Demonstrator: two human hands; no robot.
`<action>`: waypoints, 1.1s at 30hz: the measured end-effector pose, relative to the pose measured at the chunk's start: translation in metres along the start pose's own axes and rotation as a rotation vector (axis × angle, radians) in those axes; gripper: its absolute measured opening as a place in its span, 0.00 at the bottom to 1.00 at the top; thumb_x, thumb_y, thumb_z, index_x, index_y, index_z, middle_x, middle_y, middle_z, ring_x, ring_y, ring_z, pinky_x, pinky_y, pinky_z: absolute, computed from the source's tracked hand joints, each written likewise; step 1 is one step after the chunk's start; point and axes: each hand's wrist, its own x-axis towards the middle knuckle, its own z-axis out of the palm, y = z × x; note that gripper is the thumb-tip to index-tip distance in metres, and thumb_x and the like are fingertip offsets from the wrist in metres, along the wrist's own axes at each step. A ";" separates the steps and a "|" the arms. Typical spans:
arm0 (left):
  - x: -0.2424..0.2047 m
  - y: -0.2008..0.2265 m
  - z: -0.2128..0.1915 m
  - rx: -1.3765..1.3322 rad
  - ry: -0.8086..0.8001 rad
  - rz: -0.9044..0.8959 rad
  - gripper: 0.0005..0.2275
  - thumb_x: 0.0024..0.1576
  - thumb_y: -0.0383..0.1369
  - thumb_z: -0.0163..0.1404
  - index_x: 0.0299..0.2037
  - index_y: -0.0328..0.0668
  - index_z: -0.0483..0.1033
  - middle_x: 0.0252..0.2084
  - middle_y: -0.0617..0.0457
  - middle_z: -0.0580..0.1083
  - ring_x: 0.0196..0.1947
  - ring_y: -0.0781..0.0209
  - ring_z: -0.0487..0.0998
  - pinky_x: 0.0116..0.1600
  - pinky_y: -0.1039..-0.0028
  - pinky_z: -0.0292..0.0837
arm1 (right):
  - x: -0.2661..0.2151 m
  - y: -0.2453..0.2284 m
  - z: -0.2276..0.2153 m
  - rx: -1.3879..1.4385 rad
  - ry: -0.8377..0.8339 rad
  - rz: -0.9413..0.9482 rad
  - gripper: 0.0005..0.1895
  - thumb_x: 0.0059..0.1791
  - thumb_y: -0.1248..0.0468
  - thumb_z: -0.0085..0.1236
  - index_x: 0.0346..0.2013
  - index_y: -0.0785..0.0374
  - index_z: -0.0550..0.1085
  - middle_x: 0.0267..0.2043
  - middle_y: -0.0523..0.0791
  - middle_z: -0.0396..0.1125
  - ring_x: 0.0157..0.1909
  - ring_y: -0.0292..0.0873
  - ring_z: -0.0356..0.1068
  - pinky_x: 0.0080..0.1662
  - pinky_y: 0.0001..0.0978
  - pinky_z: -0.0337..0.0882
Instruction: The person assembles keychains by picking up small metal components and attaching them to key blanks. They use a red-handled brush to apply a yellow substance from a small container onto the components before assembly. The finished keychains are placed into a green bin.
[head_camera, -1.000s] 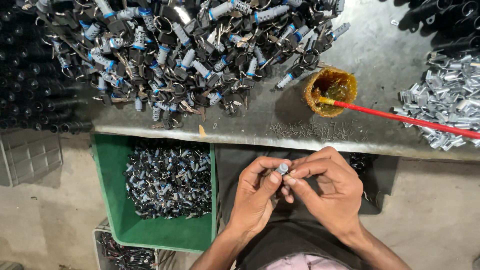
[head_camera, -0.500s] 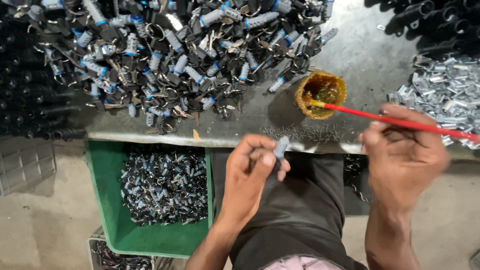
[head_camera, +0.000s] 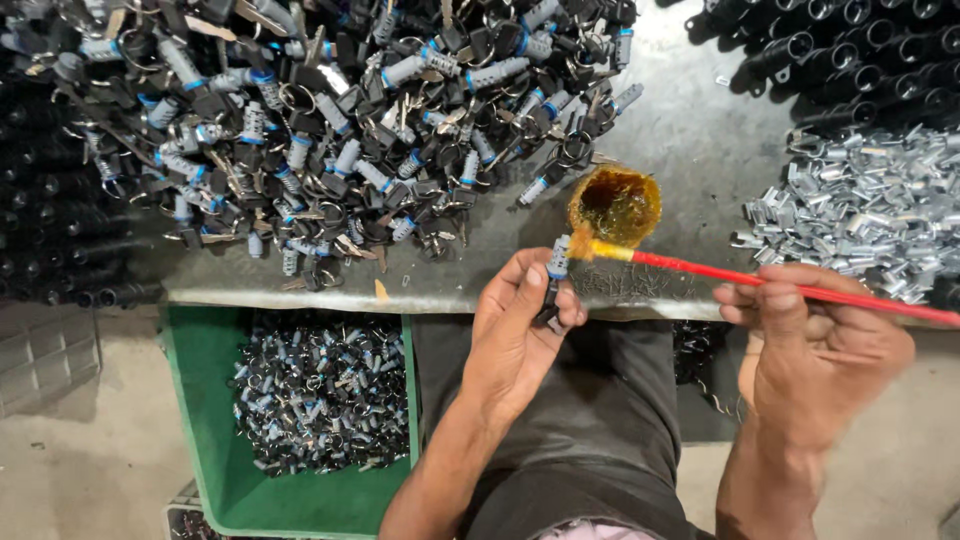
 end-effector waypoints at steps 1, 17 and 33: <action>-0.002 -0.001 0.000 -0.002 -0.014 0.001 0.10 0.67 0.35 0.52 0.52 0.37 0.70 0.34 0.53 0.73 0.35 0.64 0.72 0.48 0.70 0.71 | -0.001 0.000 0.004 -0.057 0.001 -0.062 0.04 0.60 0.76 0.58 0.48 0.77 0.74 0.37 0.55 0.72 0.37 0.46 0.77 0.43 0.33 0.81; -0.123 0.150 -0.021 2.524 0.365 0.613 0.07 0.51 0.39 0.55 0.35 0.49 0.77 0.45 0.49 0.75 0.55 0.40 0.70 0.57 0.48 0.59 | -0.043 0.019 0.079 -0.697 -0.884 -0.256 0.21 0.45 0.59 0.66 0.53 0.50 0.79 0.30 0.42 0.66 0.31 0.44 0.69 0.34 0.37 0.70; -0.025 0.118 -0.016 1.711 0.381 1.078 0.09 0.61 0.31 0.59 0.49 0.43 0.77 0.52 0.47 0.71 0.55 0.52 0.72 0.57 0.60 0.73 | -0.046 0.056 0.137 -0.836 -0.897 -0.543 0.12 0.46 0.59 0.66 0.43 0.53 0.75 0.38 0.41 0.63 0.42 0.45 0.66 0.39 0.38 0.71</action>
